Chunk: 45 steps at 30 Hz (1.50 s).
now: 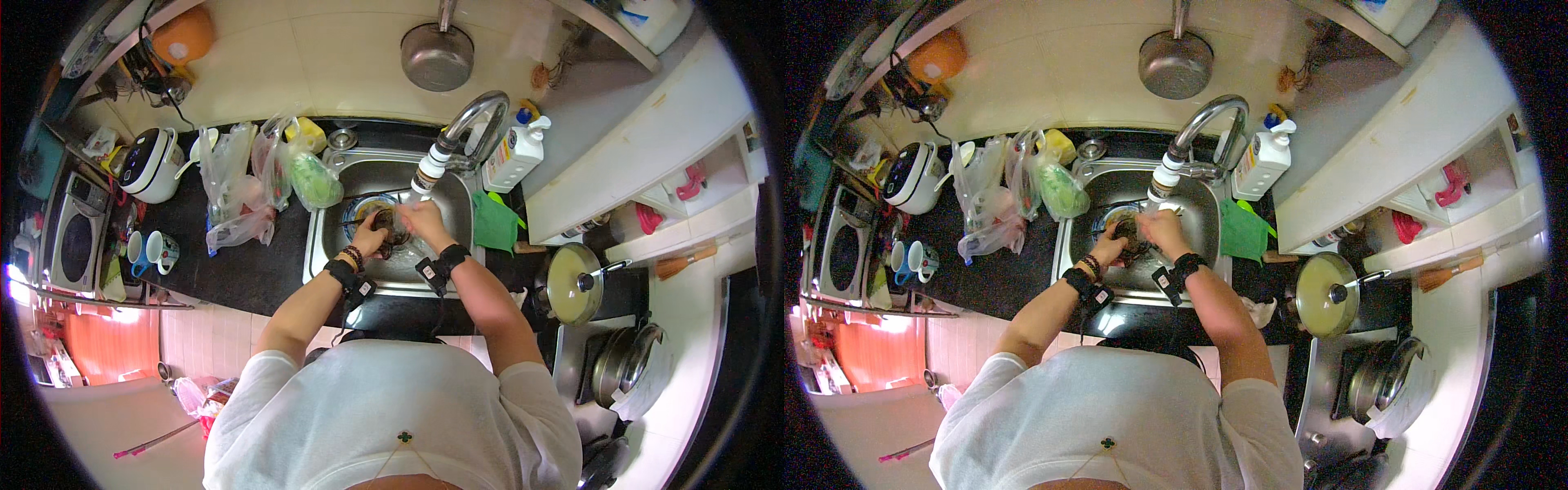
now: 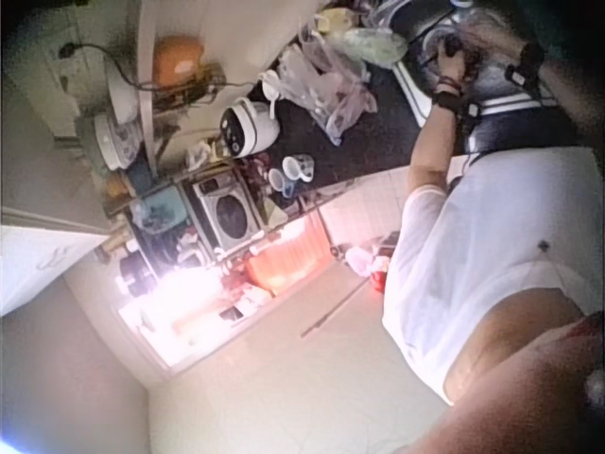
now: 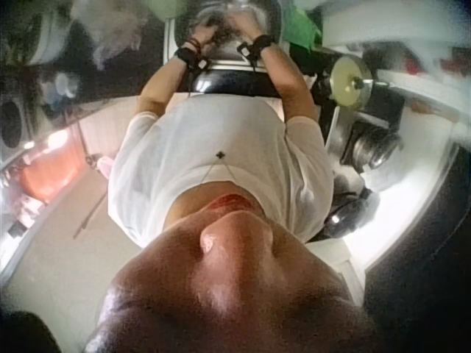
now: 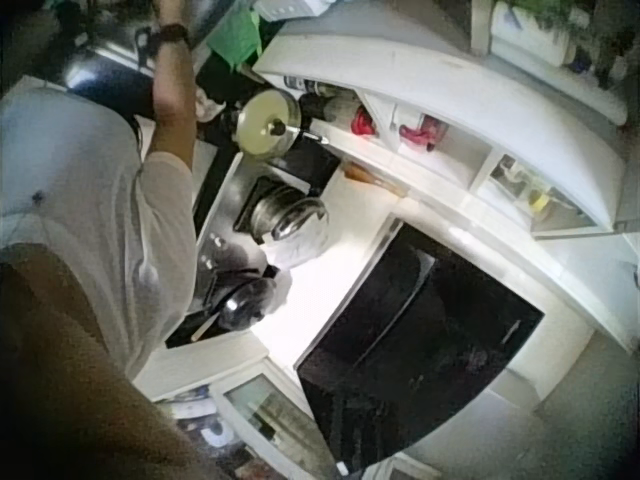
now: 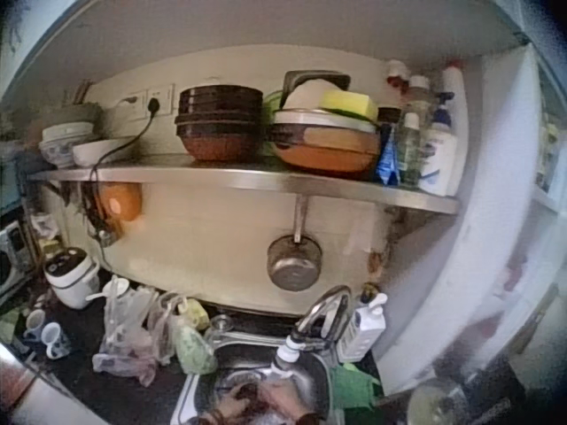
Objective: Prepare a cup of tea by washing a strainer, heating water in a kettle, and adding tea powder from a sachet.
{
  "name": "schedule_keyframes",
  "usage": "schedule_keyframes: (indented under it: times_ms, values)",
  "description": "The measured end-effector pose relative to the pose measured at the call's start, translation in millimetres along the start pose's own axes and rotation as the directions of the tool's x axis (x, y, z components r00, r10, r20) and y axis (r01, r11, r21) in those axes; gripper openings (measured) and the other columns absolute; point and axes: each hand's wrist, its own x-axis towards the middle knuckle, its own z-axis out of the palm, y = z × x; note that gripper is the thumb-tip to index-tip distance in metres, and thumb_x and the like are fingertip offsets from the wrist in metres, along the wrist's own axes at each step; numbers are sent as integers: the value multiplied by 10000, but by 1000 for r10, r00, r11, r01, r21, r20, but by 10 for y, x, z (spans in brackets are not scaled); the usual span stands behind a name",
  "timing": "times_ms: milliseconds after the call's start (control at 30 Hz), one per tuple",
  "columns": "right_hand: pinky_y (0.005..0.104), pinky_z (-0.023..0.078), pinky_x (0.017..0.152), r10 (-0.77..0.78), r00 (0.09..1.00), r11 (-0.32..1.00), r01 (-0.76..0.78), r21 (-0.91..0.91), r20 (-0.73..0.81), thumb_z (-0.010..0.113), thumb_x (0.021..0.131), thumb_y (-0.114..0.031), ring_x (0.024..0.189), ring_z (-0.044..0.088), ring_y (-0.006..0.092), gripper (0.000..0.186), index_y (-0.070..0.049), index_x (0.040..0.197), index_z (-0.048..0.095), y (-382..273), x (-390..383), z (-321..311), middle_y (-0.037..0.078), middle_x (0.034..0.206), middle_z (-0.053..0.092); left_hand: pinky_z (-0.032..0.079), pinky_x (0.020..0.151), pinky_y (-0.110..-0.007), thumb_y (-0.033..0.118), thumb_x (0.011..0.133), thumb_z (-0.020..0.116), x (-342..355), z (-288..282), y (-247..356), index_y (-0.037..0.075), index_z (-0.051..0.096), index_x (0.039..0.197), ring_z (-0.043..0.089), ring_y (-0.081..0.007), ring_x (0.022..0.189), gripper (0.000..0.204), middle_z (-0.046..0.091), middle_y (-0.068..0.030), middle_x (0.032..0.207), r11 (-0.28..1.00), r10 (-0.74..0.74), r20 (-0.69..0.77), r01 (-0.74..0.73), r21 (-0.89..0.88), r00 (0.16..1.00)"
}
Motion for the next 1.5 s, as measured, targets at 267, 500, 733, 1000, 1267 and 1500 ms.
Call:
schedule_keyframes:
  times_ms: [267, 500, 733, 1000, 1267, 1500]
  values:
    - [359, 470, 602, -37, 988, 885, 102, -454, 149, 521, 763, -183, 615, 612, 248, 205, -3, 778, 620, 230, 101, -152, 158, 670, 610, 498, 566, -331, 19, 757, 405, 173, 234, -3, 217, 340, 1221, 541, -176, 704, 508, 515, -31, 885, 921, -72, 271, 168, -350, 960]
    - [431, 467, 597, -271, 946, 286, 253, -924, 175, 526, 737, -206, 668, 597, 326, 203, -42, 666, 623, 91, -73, -367, 132, 696, 611, 482, 561, -332, -47, 696, 414, 146, 398, 78, 224, 366, 1236, 498, -161, 760, 607, 489, -22, 883, 899, -19, 223, 114, -423, 975]
    - [433, 450, 569, -338, 933, 308, 236, -921, 126, 537, 737, -233, 647, 581, 332, 213, -54, 657, 619, -336, 16, -803, 141, 671, 597, 494, 611, -324, 21, 726, 467, 169, 332, 95, 258, 342, 1266, 509, -155, 837, 603, 503, -27, 997, 927, -104, 158, 154, -343, 982]
    - [401, 404, 824, -671, 582, -126, 522, -844, 460, 464, 743, -121, 1002, 481, 318, 200, 16, 721, 608, -467, 894, -932, 147, 881, 597, 472, 544, -247, 157, 782, 509, -5, 173, 136, 192, 246, 1333, 510, -118, 799, 612, 521, -36, 1012, 967, -62, 61, 75, -244, 996]
    - [388, 313, 933, -735, 643, -4, 312, -950, 214, 473, 765, -176, 1067, 454, 287, 242, 12, 830, 612, -315, 1293, -1083, 193, 993, 568, 479, 700, -308, 212, 706, 585, 21, -171, 100, 82, 385, 1226, 556, -241, 893, 572, 516, -125, 1089, 888, 351, -188, -263, 377, 917]
    - [416, 471, 549, -539, 812, 220, 393, -893, 224, 504, 720, -179, 624, 595, 315, 199, -34, 662, 627, -172, 451, -847, 169, 692, 596, 449, 715, -374, 255, 597, 695, -493, -305, 822, 149, 405, 1195, 474, -295, 932, 673, 454, -142, 1025, 33, 717, 111, -193, 981, 688]
